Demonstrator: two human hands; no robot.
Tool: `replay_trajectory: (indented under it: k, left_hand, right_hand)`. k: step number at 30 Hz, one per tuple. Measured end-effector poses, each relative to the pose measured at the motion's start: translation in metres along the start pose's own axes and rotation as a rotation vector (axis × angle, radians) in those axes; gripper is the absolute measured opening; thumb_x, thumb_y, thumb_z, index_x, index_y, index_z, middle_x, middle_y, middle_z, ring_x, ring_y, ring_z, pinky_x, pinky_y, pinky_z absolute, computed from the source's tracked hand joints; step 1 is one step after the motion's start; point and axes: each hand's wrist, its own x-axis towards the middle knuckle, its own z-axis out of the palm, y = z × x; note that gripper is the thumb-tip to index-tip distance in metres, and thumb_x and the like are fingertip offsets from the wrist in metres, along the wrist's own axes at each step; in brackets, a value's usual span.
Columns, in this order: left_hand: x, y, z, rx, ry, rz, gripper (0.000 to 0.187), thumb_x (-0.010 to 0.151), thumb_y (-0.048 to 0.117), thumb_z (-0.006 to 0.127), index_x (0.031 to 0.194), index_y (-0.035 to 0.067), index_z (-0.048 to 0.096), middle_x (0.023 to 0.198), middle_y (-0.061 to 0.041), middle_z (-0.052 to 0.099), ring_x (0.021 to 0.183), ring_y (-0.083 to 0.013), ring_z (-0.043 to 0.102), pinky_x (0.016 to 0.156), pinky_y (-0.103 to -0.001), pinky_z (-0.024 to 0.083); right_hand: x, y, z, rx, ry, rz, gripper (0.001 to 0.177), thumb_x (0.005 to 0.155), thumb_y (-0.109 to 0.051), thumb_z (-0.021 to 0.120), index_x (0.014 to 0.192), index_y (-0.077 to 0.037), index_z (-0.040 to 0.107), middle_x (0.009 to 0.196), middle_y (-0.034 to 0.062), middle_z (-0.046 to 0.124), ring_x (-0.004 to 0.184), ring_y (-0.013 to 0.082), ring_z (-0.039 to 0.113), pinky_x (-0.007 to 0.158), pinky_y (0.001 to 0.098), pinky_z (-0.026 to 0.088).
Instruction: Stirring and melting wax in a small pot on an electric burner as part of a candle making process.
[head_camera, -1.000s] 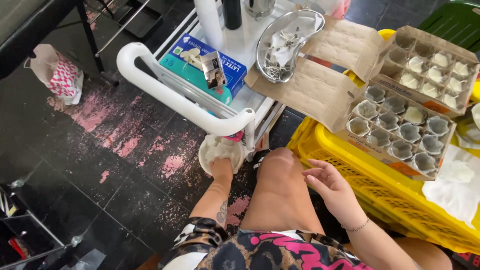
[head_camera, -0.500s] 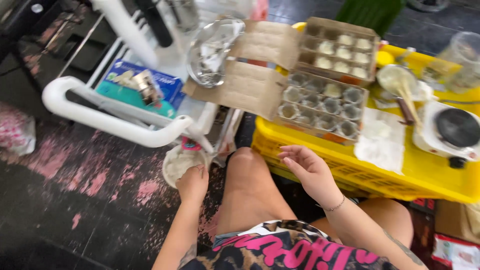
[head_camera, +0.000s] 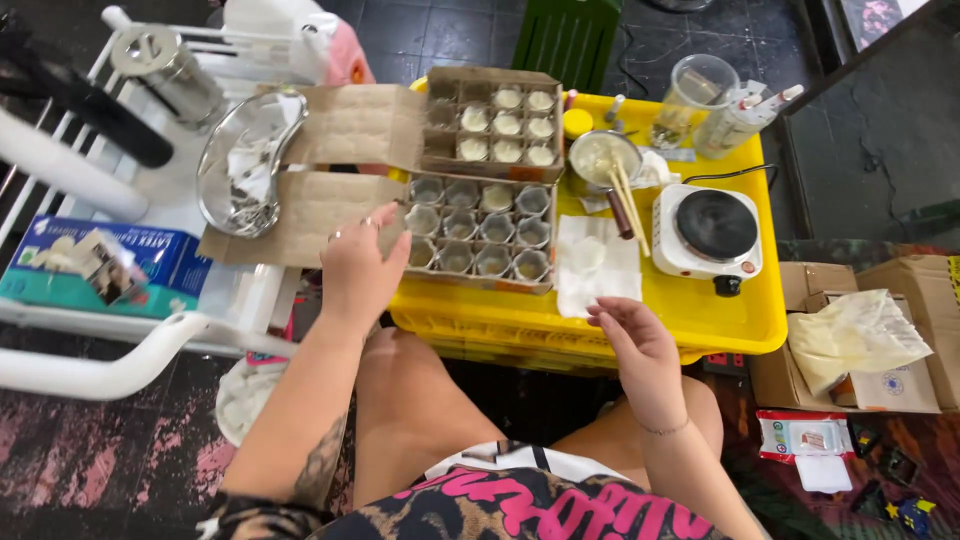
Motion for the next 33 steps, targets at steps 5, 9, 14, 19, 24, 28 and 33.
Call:
replay_trajectory:
  k: [5, 9, 14, 19, 24, 28, 33]
  left_hand:
    - [0.073, -0.007, 0.037, 0.225, -0.289, -0.259, 0.040, 0.092, 0.039, 0.067, 0.123, 0.015, 0.070, 0.109, -0.009, 0.075, 0.104, -0.0342, 0.067, 0.090, -0.054, 0.047]
    - [0.100, -0.059, 0.064, 0.178, -0.391, -0.433, 0.034, 0.097, 0.039, 0.061, 0.120, 0.017, 0.072, 0.109, -0.008, 0.076, 0.105, -0.0306, 0.069, 0.093, -0.050, 0.050]
    - [0.111, -0.054, 0.048, 0.122, -0.369, -0.505, 0.028, 0.099, 0.034, 0.060, 0.116, 0.017, 0.074, 0.108, -0.011, 0.076, 0.101, -0.0316, 0.070, 0.090, -0.045, 0.054]
    - [0.077, -0.060, 0.055, 0.114, -0.374, -0.556, 0.027, 0.102, 0.032, 0.056, 0.117, 0.017, 0.073, 0.110, -0.014, 0.074, 0.102, -0.0338, 0.070, 0.092, -0.045, 0.053]
    - [0.031, -0.080, 0.082, -0.121, -0.271, -0.559, 0.043, 0.107, 0.039, 0.048, 0.134, 0.008, 0.059, 0.116, -0.019, 0.073, 0.106, -0.0320, 0.071, 0.094, -0.042, 0.052]
    - [0.017, -0.088, 0.097, -0.298, -0.193, -0.555, 0.054, 0.109, 0.045, 0.041, 0.144, 0.004, 0.048, 0.115, -0.017, 0.073, 0.106, -0.0256, 0.073, 0.094, -0.038, 0.053]
    - [0.019, -0.078, 0.092, -0.521, -0.235, -0.719, 0.082, 0.098, 0.065, 0.032, 0.159, 0.011, 0.029, 0.119, -0.013, 0.072, 0.091, -0.0245, 0.064, 0.082, -0.035, 0.052]
  right_hand:
    - [0.002, 0.017, -0.044, 0.008, 0.094, 0.012, 0.023, 0.100, -0.003, 0.061, 0.122, 0.004, 0.064, 0.114, 0.0100, 0.071, 0.106, 0.0172, 0.068, 0.096, 0.0302, 0.053]
    - [0.007, 0.041, -0.074, -0.021, 0.141, 0.029, 0.022, 0.100, -0.003, 0.061, 0.120, 0.005, 0.064, 0.113, 0.0112, 0.071, 0.103, 0.0175, 0.068, 0.094, 0.0297, 0.053]
    - [0.018, 0.041, -0.080, -0.052, 0.112, 0.021, 0.021, 0.100, -0.003, 0.062, 0.119, 0.005, 0.065, 0.113, 0.0105, 0.072, 0.101, 0.0161, 0.068, 0.093, 0.0282, 0.053]
    - [0.030, 0.032, -0.077, -0.060, 0.052, -0.039, 0.020, 0.101, -0.004, 0.061, 0.119, 0.004, 0.065, 0.112, 0.0081, 0.071, 0.099, 0.0130, 0.066, 0.090, 0.0260, 0.053]
    - [0.034, 0.018, -0.076, -0.194, 0.021, -0.020, 0.020, 0.101, -0.005, 0.061, 0.119, 0.003, 0.066, 0.109, 0.0074, 0.072, 0.095, 0.0122, 0.067, 0.087, 0.0253, 0.053]
    - [0.036, 0.025, -0.081, -0.163, -0.013, 0.024, 0.020, 0.101, -0.005, 0.061, 0.119, 0.003, 0.066, 0.108, 0.0077, 0.073, 0.096, 0.0125, 0.067, 0.088, 0.0255, 0.054]
    - [0.026, 0.020, -0.073, -0.140, -0.026, -0.015, 0.018, 0.102, -0.005, 0.060, 0.117, 0.004, 0.066, 0.111, 0.0078, 0.072, 0.098, 0.0131, 0.068, 0.089, 0.0262, 0.055]
